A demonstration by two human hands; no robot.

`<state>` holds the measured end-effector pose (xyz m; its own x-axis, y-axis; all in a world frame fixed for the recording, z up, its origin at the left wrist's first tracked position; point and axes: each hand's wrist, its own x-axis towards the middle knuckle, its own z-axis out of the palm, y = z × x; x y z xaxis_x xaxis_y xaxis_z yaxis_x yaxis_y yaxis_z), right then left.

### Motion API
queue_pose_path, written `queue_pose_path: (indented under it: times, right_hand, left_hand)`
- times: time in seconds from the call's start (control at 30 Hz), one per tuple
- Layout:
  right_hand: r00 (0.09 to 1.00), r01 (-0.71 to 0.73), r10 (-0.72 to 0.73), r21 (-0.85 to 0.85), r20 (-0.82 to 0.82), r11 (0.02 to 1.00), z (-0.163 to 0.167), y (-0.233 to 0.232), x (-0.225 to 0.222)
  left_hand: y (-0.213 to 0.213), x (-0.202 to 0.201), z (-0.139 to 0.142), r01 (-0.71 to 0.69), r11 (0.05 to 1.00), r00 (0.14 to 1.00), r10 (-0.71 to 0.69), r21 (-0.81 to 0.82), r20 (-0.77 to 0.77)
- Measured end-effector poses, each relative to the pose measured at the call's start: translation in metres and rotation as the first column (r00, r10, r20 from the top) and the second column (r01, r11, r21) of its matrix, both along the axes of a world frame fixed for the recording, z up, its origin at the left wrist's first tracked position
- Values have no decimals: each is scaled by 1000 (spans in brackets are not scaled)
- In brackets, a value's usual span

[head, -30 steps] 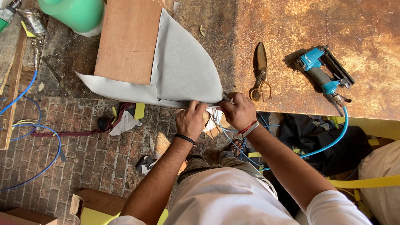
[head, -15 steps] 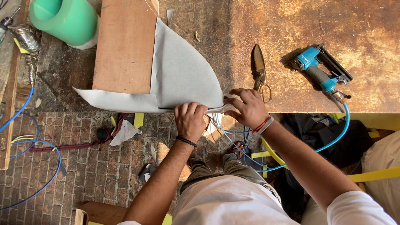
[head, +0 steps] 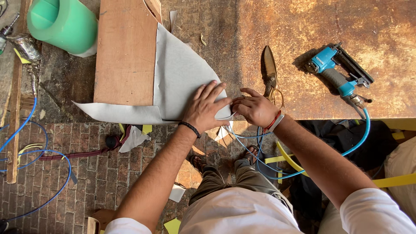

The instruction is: The person staples white fabric onto a wooden chair frame using a pneumatic staple gun, trims excess fabric with shears, and applies adhesive with a spray gun. The person then fits the upholstered piece onto a larger chair assembly.

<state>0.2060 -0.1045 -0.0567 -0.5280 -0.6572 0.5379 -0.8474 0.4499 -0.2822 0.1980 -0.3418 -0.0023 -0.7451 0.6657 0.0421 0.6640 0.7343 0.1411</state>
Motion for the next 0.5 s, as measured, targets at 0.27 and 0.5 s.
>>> queue_pose_path:
  times: [0.27,0.5]
  right_hand:
    - [999,34,-34,-28,10,999,9,9,-1]
    - [1000,-4,5,-57,22,998,2,6,-22]
  left_hand:
    - [2,-4,-21,-25,1000,997,24,12,71]
    - [2,-3,-38,-104,994,990,99,39,100]
